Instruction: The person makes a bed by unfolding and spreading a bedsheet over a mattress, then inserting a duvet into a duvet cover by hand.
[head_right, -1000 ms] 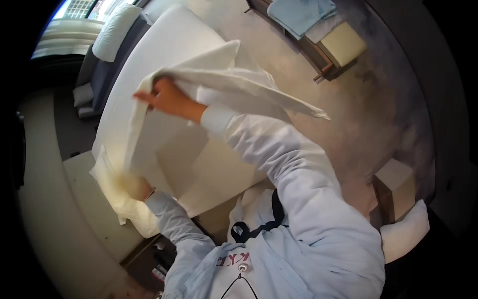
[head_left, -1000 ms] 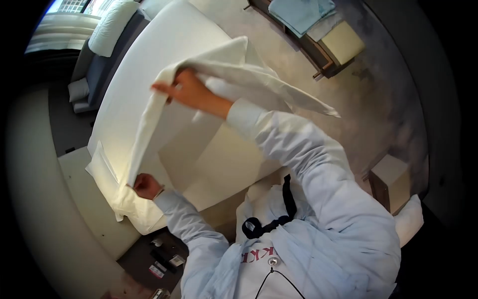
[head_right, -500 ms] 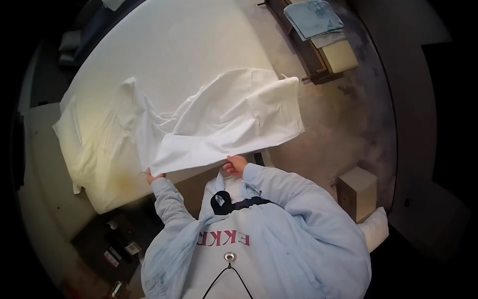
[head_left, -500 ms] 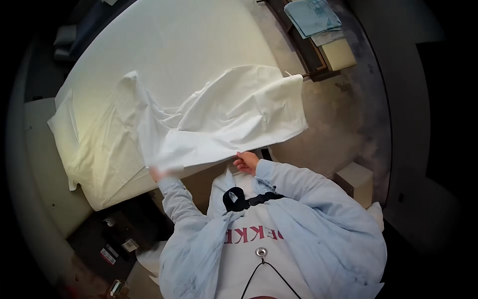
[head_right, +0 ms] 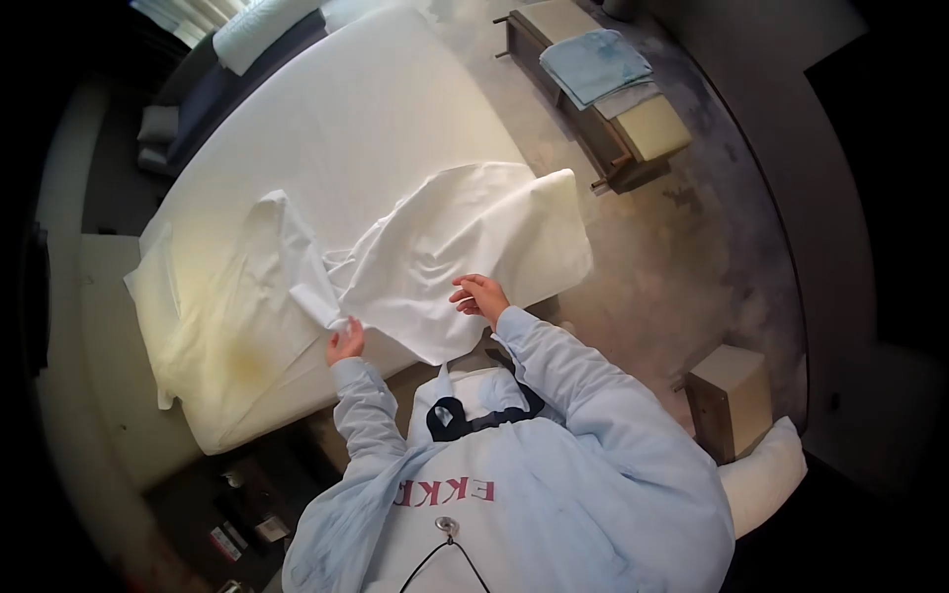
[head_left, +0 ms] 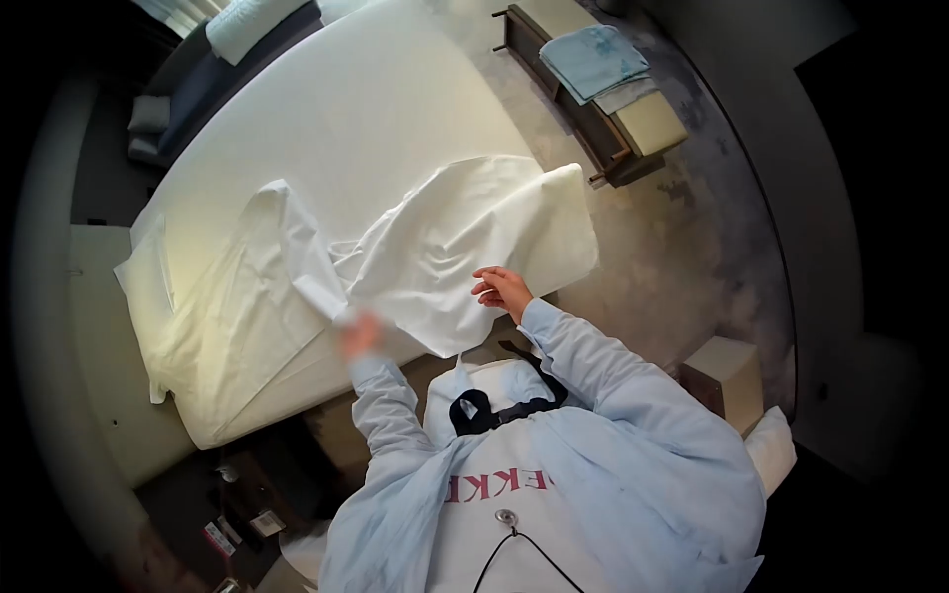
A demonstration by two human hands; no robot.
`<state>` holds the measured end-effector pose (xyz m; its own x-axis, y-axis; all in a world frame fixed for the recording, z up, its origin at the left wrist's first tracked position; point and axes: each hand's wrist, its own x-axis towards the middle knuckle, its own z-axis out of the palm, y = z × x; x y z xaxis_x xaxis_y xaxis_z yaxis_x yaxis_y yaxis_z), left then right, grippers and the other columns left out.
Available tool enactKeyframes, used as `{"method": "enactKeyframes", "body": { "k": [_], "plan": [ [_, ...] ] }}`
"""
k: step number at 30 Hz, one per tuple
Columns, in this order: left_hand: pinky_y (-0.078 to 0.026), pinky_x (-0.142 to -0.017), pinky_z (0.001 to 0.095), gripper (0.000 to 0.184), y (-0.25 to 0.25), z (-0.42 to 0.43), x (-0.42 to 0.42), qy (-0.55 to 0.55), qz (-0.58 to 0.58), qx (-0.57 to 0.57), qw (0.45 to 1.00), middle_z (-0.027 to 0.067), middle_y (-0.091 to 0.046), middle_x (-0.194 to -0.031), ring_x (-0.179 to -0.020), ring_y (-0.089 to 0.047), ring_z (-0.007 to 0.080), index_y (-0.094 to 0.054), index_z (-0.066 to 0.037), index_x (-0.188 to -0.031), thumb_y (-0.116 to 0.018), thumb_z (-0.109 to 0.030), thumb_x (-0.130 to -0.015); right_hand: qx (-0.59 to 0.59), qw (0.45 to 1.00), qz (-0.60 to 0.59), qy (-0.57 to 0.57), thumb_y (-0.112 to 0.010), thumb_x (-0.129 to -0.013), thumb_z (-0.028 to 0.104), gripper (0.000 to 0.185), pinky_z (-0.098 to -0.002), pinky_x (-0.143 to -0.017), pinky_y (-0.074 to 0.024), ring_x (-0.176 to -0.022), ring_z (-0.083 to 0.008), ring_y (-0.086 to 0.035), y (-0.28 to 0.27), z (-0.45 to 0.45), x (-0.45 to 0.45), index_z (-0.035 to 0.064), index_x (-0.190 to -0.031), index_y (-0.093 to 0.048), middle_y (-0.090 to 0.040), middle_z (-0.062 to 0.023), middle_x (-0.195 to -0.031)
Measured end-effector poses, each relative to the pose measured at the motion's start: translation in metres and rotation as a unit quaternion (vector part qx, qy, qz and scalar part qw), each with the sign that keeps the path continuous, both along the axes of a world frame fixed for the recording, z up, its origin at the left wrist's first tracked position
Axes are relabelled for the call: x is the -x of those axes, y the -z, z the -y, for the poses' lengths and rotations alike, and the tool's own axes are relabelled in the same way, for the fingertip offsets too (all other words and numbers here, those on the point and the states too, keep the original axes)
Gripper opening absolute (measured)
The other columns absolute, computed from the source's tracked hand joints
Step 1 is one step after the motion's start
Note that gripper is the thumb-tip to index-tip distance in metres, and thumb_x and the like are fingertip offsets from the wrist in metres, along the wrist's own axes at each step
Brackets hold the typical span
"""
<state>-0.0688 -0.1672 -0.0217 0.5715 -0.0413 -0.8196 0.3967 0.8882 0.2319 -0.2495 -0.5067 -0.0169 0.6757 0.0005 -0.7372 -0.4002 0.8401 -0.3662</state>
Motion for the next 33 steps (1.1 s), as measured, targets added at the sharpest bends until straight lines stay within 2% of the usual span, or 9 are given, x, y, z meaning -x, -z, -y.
{"method": "enactKeyframes", "body": {
  "k": [3,4,6,9,13,15,19,27,33],
  "plan": [
    [-0.033,-0.092,0.0440,0.035,-0.021,0.014,0.050,0.109,0.247,0.232,0.935,0.0145,-0.057,-0.105,-0.105,-0.050,0.0284,-0.057,-0.001,-0.097,-0.032,-0.005,-0.072,0.033,0.995,0.084,-0.047,-0.046,-0.085,0.019,0.020,-0.0212,-0.058,-0.0450,-0.061,-0.0094,-0.057,-0.003,0.044,0.103,0.0095,-0.100,-0.056,-0.062,-0.0050,-0.079],
    [-0.038,-0.088,0.0417,0.029,-0.046,0.040,0.075,-0.008,0.226,0.161,0.961,0.0122,-0.061,-0.095,-0.094,-0.055,0.0279,-0.059,-0.002,-0.090,-0.035,-0.006,-0.074,0.059,0.989,0.117,-0.067,-0.047,-0.085,0.018,0.020,-0.0210,-0.058,-0.0450,-0.062,-0.0092,-0.057,0.002,0.064,0.142,0.0091,-0.100,-0.056,-0.062,-0.0053,-0.080],
    [-0.045,-0.069,0.0326,0.013,-0.049,0.101,0.123,-0.045,0.237,-0.014,0.970,0.0059,-0.062,-0.073,-0.070,-0.057,0.0204,-0.060,-0.005,-0.087,-0.050,-0.011,-0.081,0.071,0.989,0.116,-0.053,-0.047,-0.085,0.018,0.020,-0.0209,-0.058,-0.0449,-0.063,-0.0091,-0.057,0.017,0.111,0.238,0.0086,-0.101,-0.055,-0.062,-0.0053,-0.081],
    [-0.043,-0.079,0.0380,0.023,0.005,0.187,0.203,0.073,0.239,0.109,0.962,0.0107,-0.063,-0.087,-0.081,-0.058,0.0238,-0.061,-0.003,-0.085,-0.040,-0.007,-0.077,0.057,0.995,0.076,0.030,-0.047,-0.085,0.019,0.022,-0.0206,-0.059,-0.0447,-0.067,-0.0088,-0.057,0.043,0.219,0.386,0.0077,-0.103,-0.054,-0.062,-0.0054,-0.084],
    [-0.045,-0.076,0.0376,0.023,0.028,0.379,0.328,0.188,0.173,0.103,0.961,0.0074,-0.063,-0.085,-0.081,-0.058,0.0212,-0.063,-0.007,-0.086,-0.045,0.002,-0.075,0.234,0.961,-0.038,0.145,-0.047,-0.086,0.020,0.022,-0.0209,-0.061,-0.0442,-0.067,-0.0087,-0.056,0.076,0.317,0.561,0.0077,-0.103,-0.053,-0.061,-0.0046,-0.088],
    [-0.045,-0.078,0.0369,0.024,0.037,0.444,0.360,0.249,0.237,0.090,0.935,0.0078,-0.063,-0.087,-0.081,-0.058,0.0218,-0.063,-0.008,-0.088,-0.046,0.003,-0.076,0.256,0.946,-0.067,0.188,-0.047,-0.086,0.019,0.022,-0.0209,-0.062,-0.0440,-0.067,-0.0083,-0.055,0.064,0.354,0.612,0.0079,-0.103,-0.053,-0.061,-0.0041,-0.087],
    [-0.044,-0.080,0.0349,0.027,0.036,0.573,0.402,0.342,0.269,-0.100,0.895,0.0073,-0.059,-0.091,-0.080,-0.053,0.0216,-0.054,-0.008,-0.102,-0.049,0.001,-0.076,0.278,0.908,-0.128,0.285,-0.047,-0.085,0.017,0.019,-0.0207,-0.064,-0.0434,-0.069,-0.0075,-0.055,0.074,0.401,0.682,0.0086,-0.102,-0.054,-0.061,-0.0035,-0.087],
    [-0.045,-0.078,0.0331,0.032,0.101,0.719,0.374,0.408,0.229,-0.149,0.871,0.0056,-0.054,-0.094,-0.082,-0.052,0.0190,-0.046,-0.007,-0.110,-0.049,-0.003,-0.078,0.217,0.957,-0.014,0.193,-0.049,-0.085,0.014,0.014,-0.0217,-0.068,-0.0436,-0.074,-0.0090,-0.056,0.116,0.505,0.575,0.0060,-0.095,-0.053,-0.061,-0.0053,-0.088],
    [-0.044,-0.078,0.0316,0.030,0.121,0.832,0.236,0.417,0.286,-0.150,0.849,0.0040,-0.054,-0.095,-0.082,-0.051,0.0176,-0.045,-0.008,-0.109,-0.050,-0.007,-0.080,0.218,0.960,-0.010,0.175,-0.048,-0.085,0.014,0.013,-0.0225,-0.070,-0.0442,-0.076,-0.0101,-0.056,0.138,0.651,0.445,0.0064,-0.095,-0.052,-0.061,-0.0058,-0.088]
  ]
}}
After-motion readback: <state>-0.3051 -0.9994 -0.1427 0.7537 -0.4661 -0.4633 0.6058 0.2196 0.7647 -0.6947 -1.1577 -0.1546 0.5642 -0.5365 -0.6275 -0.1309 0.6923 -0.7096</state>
